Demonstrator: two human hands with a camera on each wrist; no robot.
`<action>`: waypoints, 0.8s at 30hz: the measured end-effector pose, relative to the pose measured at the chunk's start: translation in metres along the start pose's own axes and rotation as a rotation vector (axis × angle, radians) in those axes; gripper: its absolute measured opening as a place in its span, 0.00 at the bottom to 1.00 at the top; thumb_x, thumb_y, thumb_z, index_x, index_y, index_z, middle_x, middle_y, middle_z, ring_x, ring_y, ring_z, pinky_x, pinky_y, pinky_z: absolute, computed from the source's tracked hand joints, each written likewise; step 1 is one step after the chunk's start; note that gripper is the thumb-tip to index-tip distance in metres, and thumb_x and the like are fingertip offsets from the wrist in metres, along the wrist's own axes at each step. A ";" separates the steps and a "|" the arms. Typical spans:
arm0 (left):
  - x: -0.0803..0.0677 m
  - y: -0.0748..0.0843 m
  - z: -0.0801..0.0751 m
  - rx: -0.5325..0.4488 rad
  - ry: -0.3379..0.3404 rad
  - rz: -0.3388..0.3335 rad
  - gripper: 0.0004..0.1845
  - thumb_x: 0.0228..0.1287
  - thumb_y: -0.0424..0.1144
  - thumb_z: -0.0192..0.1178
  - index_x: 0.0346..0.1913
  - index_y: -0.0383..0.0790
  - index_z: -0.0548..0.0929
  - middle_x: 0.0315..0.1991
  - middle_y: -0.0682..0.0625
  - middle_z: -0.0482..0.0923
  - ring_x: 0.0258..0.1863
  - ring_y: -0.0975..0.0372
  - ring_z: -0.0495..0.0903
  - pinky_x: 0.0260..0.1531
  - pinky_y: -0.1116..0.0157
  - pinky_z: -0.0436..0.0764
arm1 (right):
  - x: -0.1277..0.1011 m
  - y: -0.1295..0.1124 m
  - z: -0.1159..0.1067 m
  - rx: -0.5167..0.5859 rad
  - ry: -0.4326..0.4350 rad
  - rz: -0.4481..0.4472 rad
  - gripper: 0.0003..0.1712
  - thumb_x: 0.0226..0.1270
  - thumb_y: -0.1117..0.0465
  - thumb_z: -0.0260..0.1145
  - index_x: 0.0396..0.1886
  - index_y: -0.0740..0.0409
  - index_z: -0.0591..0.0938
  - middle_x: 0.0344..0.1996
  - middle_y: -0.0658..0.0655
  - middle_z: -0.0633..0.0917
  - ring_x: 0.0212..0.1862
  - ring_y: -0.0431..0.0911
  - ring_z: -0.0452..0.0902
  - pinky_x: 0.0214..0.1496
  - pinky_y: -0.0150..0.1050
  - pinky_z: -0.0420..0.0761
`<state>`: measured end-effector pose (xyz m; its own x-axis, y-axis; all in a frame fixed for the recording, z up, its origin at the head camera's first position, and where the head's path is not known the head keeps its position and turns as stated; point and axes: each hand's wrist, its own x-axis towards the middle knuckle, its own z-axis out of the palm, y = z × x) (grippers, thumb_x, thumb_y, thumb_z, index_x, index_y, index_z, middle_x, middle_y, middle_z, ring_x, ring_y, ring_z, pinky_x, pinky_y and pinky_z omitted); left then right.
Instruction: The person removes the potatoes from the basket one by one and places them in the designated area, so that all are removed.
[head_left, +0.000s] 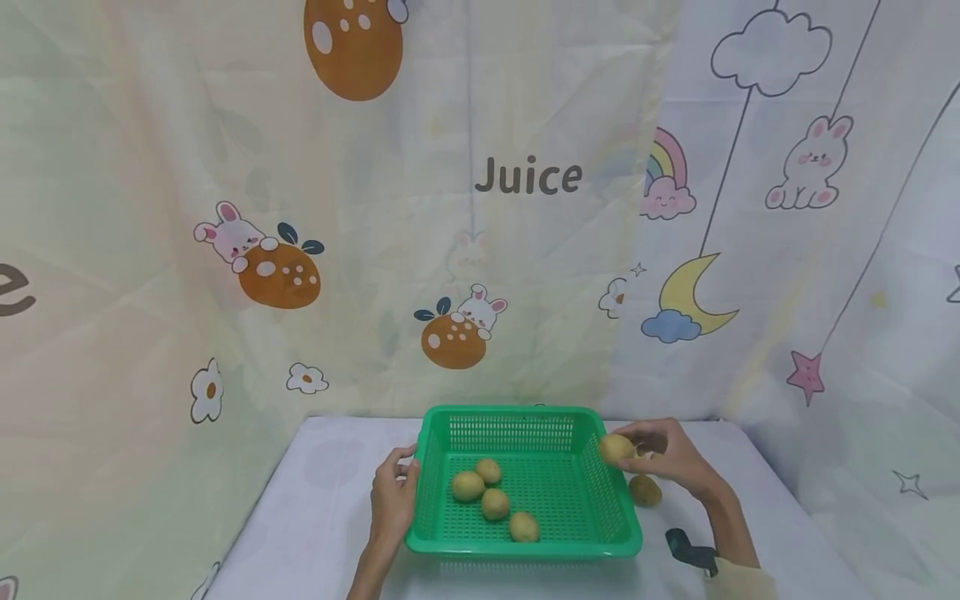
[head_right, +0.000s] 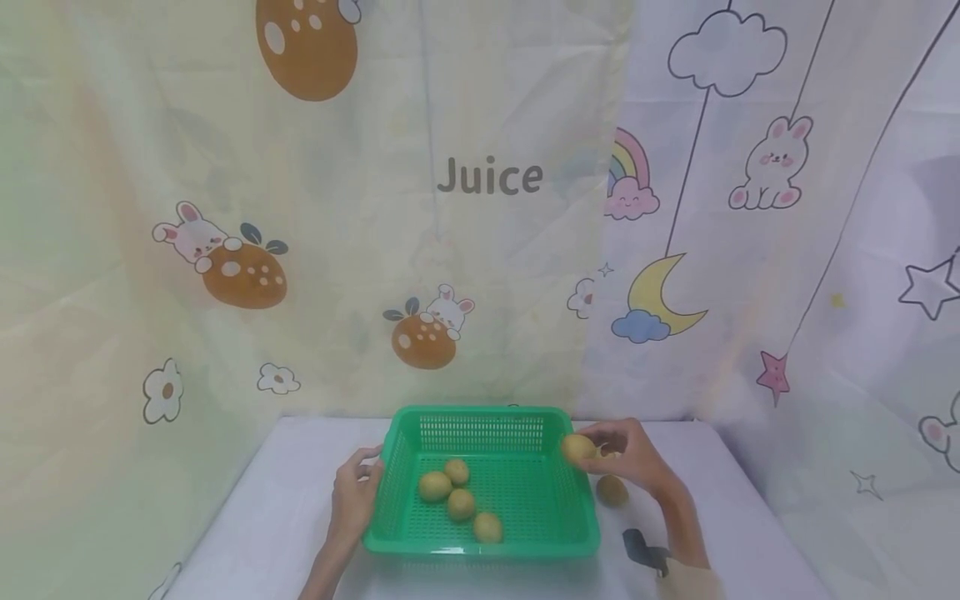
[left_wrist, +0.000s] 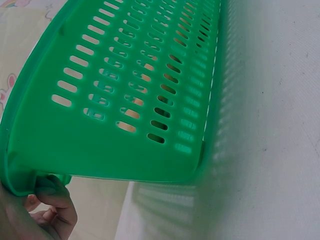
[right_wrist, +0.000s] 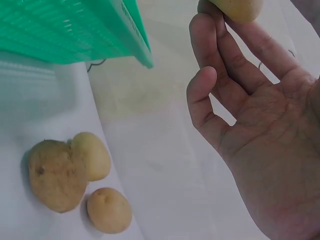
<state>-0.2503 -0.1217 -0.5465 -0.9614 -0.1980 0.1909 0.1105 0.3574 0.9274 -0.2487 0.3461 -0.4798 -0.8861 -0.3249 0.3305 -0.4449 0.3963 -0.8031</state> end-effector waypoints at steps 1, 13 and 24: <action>0.000 0.000 0.000 0.002 0.001 0.000 0.17 0.84 0.35 0.58 0.68 0.35 0.83 0.40 0.41 0.87 0.27 0.61 0.85 0.27 0.68 0.79 | -0.001 0.001 -0.001 0.003 0.003 0.007 0.18 0.65 0.67 0.80 0.54 0.60 0.91 0.46 0.57 0.95 0.44 0.42 0.89 0.46 0.40 0.86; 0.000 0.000 -0.001 0.004 -0.001 0.001 0.17 0.84 0.34 0.58 0.67 0.34 0.83 0.39 0.41 0.87 0.26 0.61 0.84 0.26 0.68 0.79 | -0.016 0.016 -0.010 0.039 0.016 0.045 0.19 0.67 0.70 0.76 0.57 0.65 0.89 0.47 0.51 0.95 0.45 0.41 0.89 0.47 0.38 0.84; 0.000 0.001 -0.001 -0.007 -0.004 0.004 0.17 0.84 0.34 0.58 0.67 0.33 0.83 0.39 0.41 0.87 0.26 0.61 0.84 0.26 0.68 0.80 | -0.023 0.019 -0.015 0.020 0.043 0.081 0.17 0.69 0.69 0.74 0.57 0.65 0.89 0.48 0.52 0.95 0.48 0.41 0.91 0.52 0.39 0.87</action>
<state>-0.2494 -0.1224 -0.5451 -0.9619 -0.1934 0.1931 0.1157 0.3519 0.9289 -0.2386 0.3746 -0.4956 -0.9239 -0.2556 0.2849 -0.3696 0.4022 -0.8377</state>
